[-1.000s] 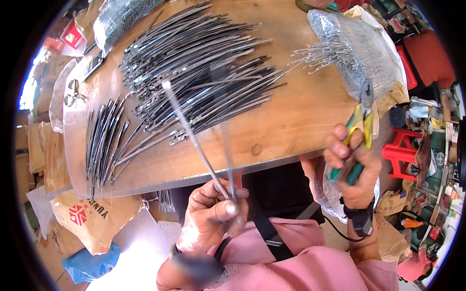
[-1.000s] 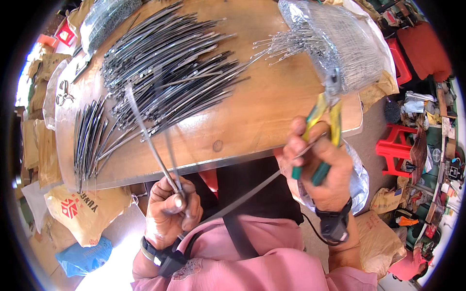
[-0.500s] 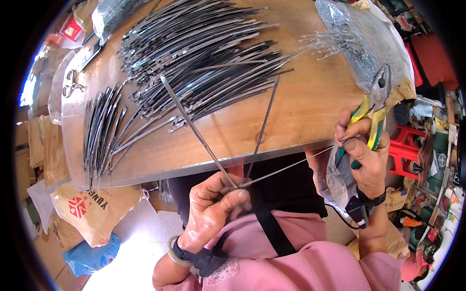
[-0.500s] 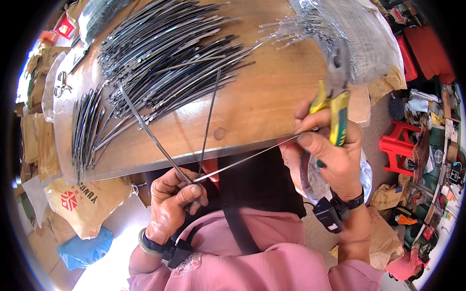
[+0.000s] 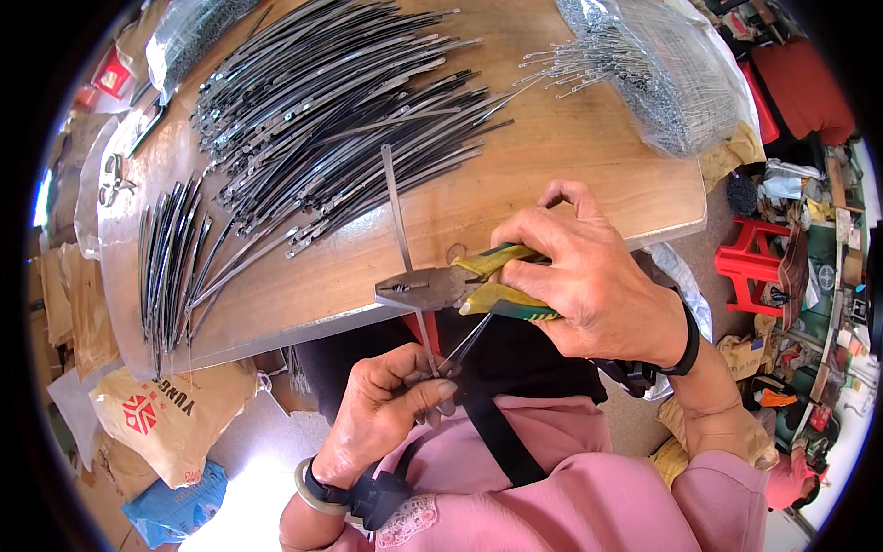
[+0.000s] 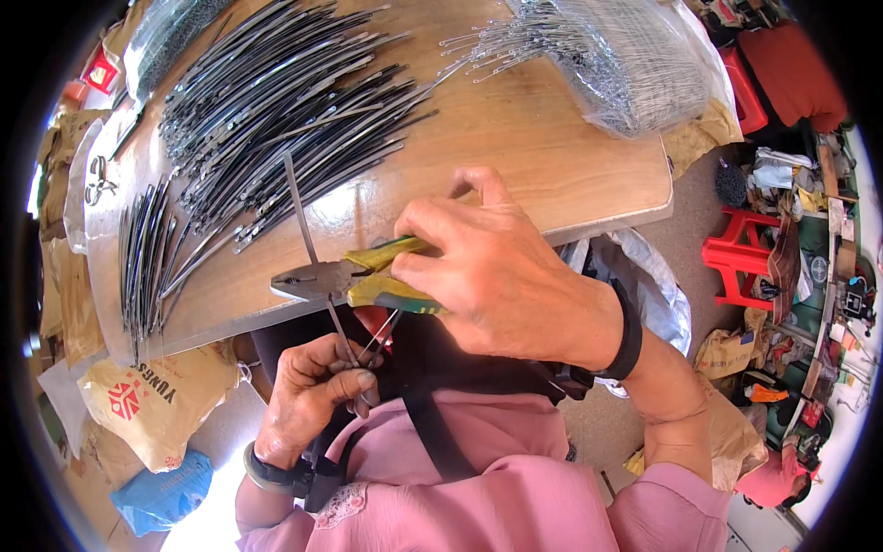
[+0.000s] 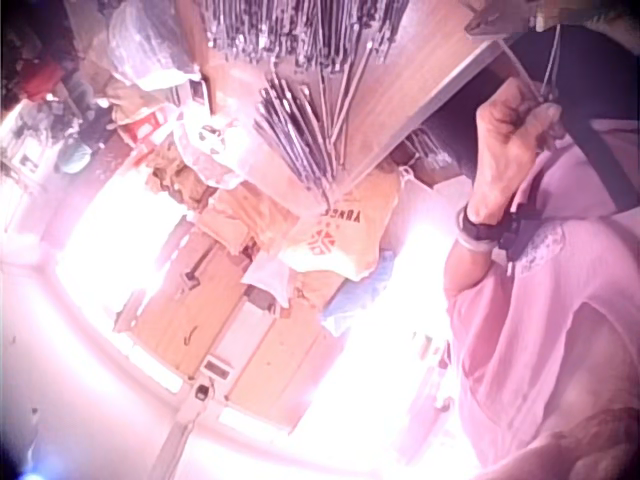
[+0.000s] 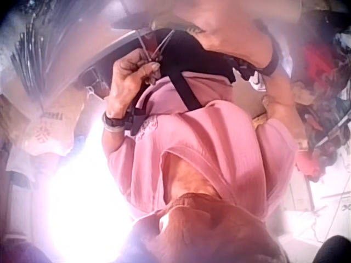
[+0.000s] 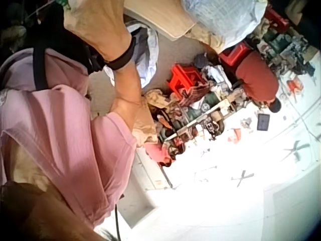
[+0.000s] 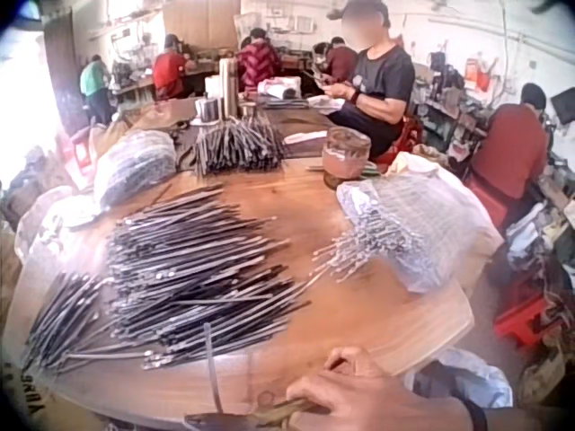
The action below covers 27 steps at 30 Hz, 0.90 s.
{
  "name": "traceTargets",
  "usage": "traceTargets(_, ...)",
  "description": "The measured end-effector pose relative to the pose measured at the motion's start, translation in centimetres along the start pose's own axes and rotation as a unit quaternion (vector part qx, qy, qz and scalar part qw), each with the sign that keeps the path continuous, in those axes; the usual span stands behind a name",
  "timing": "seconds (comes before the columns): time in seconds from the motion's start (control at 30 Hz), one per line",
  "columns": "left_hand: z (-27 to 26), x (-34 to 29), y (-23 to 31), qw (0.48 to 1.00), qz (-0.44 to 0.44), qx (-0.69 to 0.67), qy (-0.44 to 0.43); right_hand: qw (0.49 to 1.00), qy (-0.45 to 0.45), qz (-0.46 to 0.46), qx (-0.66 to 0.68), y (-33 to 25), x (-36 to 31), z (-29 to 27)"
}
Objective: The person picks up metal rods and a thin wire, then uses pliers by hand to bend the wire around the end of the rods.
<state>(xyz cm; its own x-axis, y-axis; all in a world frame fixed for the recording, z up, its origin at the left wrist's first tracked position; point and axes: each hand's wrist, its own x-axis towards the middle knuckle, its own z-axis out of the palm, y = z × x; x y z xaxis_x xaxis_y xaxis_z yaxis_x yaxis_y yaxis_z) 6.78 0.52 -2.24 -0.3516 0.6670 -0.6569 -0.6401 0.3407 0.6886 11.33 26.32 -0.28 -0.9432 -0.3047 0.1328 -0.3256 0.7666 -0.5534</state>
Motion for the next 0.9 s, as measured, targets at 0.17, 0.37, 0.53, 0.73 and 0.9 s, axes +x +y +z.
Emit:
traceTargets(0.17,-1.5,0.3,1.4,0.997,0.009,-0.048,-0.053,1.000,0.022,0.005,-0.005,-0.2,-0.4,0.0)
traceTargets(0.37,-2.4,1.9,3.2,0.992,0.103,0.033,-0.059,0.998,0.058,-0.023,-0.017,-0.6,-0.4,0.6)
traceTargets(0.53,-0.2,3.0,3.5,0.994,-0.030,-0.015,-0.100,0.998,0.061,-0.028,0.005,-1.2,-0.6,1.8)
traceTargets(0.73,1.9,2.0,1.8,0.960,0.008,-0.281,0.020,0.993,0.113,-0.003,-0.046,-1.1,-1.1,0.6)
traceTargets(0.9,1.8,1.3,1.5,0.962,0.114,-0.243,0.056,0.990,0.052,0.097,0.089,-1.2,-3.7,0.6)
